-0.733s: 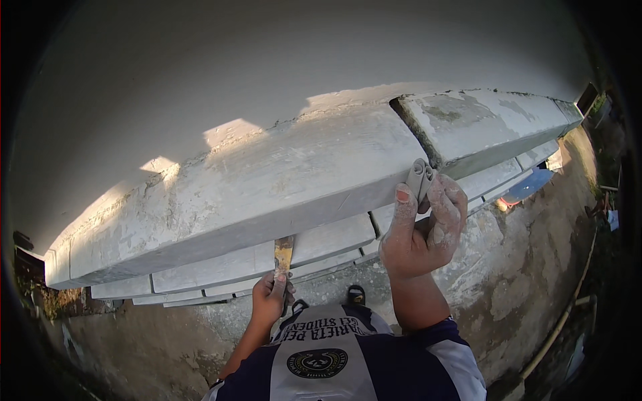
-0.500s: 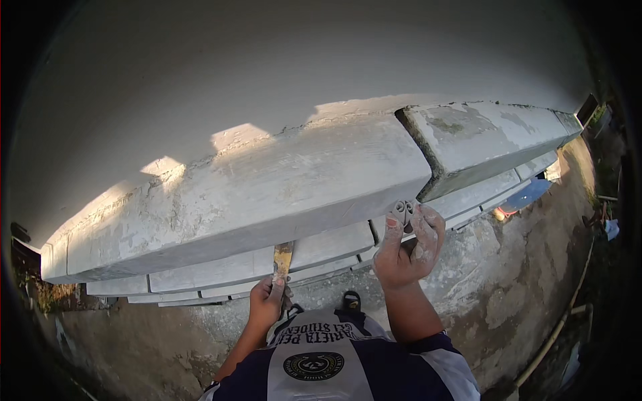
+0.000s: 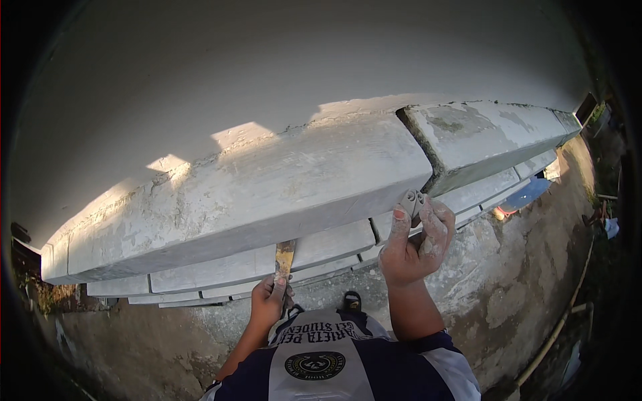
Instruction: The person applies white filler to a concrete wall structure with a putty knife, or scrapes the wall with the knife.
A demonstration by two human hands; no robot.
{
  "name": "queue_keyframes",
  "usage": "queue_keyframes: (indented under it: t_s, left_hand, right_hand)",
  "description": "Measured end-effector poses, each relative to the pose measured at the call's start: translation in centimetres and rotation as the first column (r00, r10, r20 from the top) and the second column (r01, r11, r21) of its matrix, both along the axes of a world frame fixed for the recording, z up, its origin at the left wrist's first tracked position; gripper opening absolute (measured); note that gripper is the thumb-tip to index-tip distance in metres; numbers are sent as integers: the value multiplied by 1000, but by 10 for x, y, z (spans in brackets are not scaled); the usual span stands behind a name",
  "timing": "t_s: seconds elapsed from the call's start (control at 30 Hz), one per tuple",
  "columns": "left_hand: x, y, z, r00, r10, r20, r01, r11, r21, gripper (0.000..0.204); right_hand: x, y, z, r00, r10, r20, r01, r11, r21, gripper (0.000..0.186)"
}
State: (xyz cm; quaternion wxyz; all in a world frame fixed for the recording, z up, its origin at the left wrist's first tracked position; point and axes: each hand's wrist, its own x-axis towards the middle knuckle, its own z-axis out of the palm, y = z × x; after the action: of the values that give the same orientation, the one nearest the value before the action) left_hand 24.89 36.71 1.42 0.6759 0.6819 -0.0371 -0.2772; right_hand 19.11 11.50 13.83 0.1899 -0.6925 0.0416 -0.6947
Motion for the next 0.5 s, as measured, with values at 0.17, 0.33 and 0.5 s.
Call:
queue_keyframes:
  t_s: [0.17, 0.33, 0.5]
  left_hand:
    - [2, 4, -8, 1000, -15, 22, 15, 1000, -2, 29]
    - [2, 6, -9, 1000, -8, 11, 8, 1000, -6, 30]
    - [1, 4, -4, 999, -22, 23, 22, 1000, 5, 30]
  right_hand:
    - [5, 7, 46, 999, 4, 51, -8, 997, 81, 36]
    - [7, 22, 6, 998, 57, -34, -59, 996, -74, 35]
    - [2, 6, 5, 999, 46, -29, -46, 999, -18, 35]
